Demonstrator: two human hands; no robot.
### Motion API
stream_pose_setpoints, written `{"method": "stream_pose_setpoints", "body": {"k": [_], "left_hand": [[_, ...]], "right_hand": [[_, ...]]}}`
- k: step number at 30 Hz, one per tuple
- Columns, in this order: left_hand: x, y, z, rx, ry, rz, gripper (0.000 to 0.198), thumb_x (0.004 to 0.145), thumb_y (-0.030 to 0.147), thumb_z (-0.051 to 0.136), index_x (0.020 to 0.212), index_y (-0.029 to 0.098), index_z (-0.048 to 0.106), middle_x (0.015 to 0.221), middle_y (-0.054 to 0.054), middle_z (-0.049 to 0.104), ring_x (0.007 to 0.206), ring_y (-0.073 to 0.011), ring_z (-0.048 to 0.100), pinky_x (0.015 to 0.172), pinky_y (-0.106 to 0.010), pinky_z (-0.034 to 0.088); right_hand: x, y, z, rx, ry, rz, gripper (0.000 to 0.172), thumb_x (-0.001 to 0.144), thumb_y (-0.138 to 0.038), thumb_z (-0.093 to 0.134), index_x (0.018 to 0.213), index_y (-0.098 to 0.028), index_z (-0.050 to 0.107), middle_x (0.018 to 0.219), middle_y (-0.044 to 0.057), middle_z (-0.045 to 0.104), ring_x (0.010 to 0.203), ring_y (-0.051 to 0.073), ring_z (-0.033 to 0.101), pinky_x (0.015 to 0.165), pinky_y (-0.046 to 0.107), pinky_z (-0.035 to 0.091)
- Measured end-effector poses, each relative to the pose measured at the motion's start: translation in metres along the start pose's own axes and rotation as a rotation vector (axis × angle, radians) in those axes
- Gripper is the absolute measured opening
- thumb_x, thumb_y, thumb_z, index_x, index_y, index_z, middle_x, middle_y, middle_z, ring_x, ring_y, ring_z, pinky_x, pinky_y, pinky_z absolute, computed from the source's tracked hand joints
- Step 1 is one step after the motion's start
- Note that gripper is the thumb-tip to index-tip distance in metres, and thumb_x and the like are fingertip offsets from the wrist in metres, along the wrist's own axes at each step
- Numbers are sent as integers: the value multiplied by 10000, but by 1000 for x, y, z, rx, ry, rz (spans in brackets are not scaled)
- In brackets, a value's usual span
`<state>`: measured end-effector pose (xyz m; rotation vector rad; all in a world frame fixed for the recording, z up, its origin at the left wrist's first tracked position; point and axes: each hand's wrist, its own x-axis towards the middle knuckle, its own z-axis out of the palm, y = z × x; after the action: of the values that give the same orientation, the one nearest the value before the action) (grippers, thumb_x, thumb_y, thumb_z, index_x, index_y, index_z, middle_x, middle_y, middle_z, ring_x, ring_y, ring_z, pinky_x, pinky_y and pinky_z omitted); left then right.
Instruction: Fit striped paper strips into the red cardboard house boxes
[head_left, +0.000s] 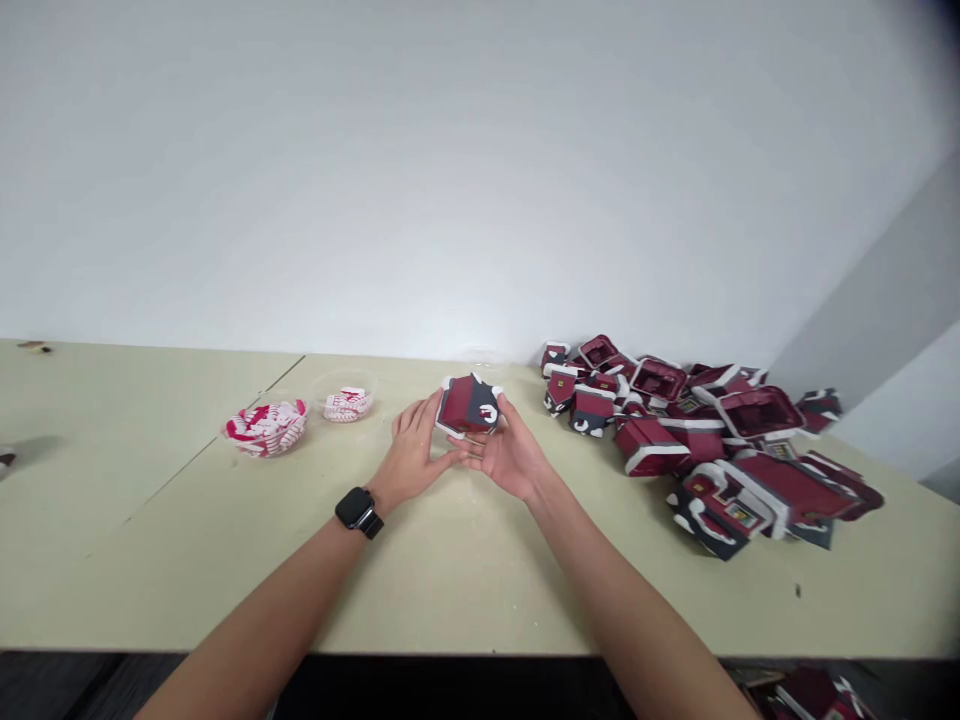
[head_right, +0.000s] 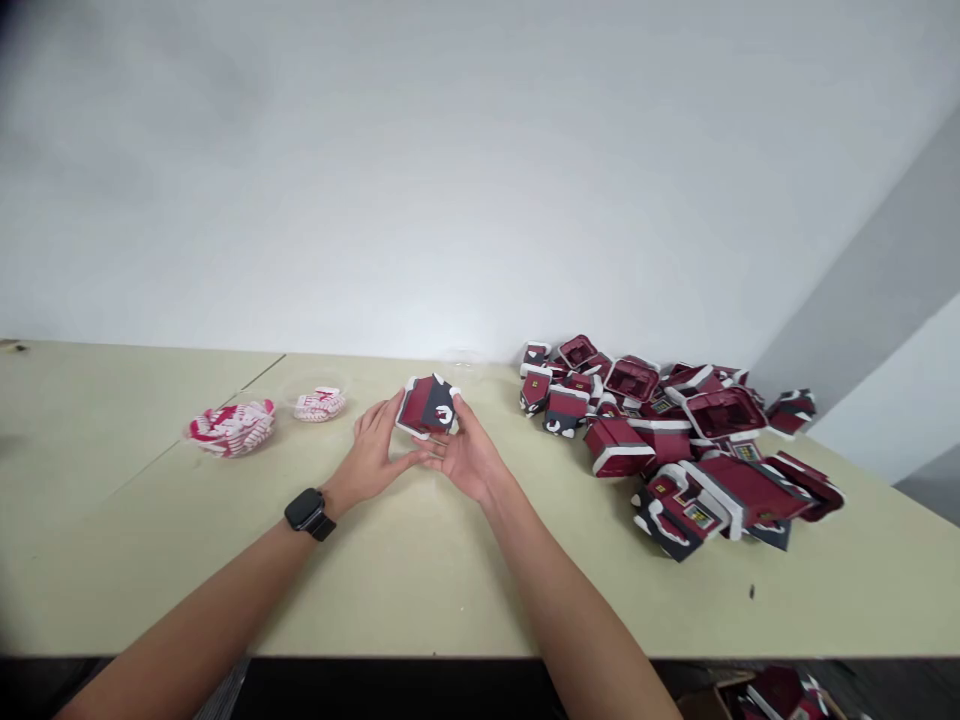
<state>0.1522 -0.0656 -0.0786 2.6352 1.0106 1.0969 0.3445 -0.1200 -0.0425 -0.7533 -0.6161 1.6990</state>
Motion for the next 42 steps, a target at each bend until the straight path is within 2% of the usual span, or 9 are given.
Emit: {"method": "stream_pose_setpoints", "body": {"k": [4,8,14,17,21,26,29,32,42], "left_hand": [[0,-3,2,-3,-2,-16,924,981,629,601,1706,241,180,1698,-187,365,1520,-364,364,1222,-513,274],[0,5,2,25,53,-26,897,971,612,623,1694,244,239,1717,-182,335,1544,-369,338,1230,-515,251],[-1,21,4,69,113,-23,710,989,470,633,1601,195,400,1583,-176,532,1432,-339,479,1185,-483,311],[-1,18,4,49,167,-30,592,987,340,618,1533,178,455,1498,-166,603,1355,-312,551,1150,-466,361],[0,7,2,-19,245,-83,526,966,349,660,1439,167,520,1312,-155,688,1199,-300,633,1068,-457,443],[4,-2,1,-334,299,-246,412,958,431,686,1266,165,623,1140,-114,733,998,-244,667,912,-384,517],[7,-5,2,-662,238,-361,468,934,477,701,1261,149,632,1193,-127,746,1024,-239,688,910,-369,537],[8,-5,2,-897,104,-403,518,903,505,722,1265,141,651,1289,-145,740,1137,-283,691,985,-403,537],[4,1,0,-1036,-122,-446,545,850,520,774,1237,142,716,1271,-130,759,1140,-320,699,1010,-430,520]], "right_hand": [[-6,6,0,26,-36,-1,557,998,-697,554,1141,-178,699,941,109,783,855,238,766,835,375,627],[-8,11,4,52,-15,-33,493,987,-690,588,1191,-248,666,896,57,774,804,214,755,803,349,624],[-7,23,11,53,2,-26,466,1024,-671,537,1235,-270,642,901,41,750,781,195,743,812,344,637],[-9,26,13,26,-4,-10,507,1009,-698,543,1250,-260,628,965,72,746,875,213,758,861,370,645],[-10,27,8,-41,-24,-3,636,965,-739,586,1357,-238,573,1130,137,735,1011,244,759,946,404,636],[0,32,-4,-218,197,-152,707,898,-599,767,1463,-301,466,1308,117,680,1100,264,721,868,417,659],[5,32,-9,-271,325,-305,674,834,-501,830,1411,-355,514,1318,48,671,1179,243,668,850,357,646],[6,29,-8,-300,321,-328,675,794,-527,832,1372,-326,547,1262,40,705,1187,248,661,871,351,618],[-1,27,-2,-326,183,-327,705,634,-487,967,1233,-263,670,1113,28,774,1005,235,722,852,335,557]]}}
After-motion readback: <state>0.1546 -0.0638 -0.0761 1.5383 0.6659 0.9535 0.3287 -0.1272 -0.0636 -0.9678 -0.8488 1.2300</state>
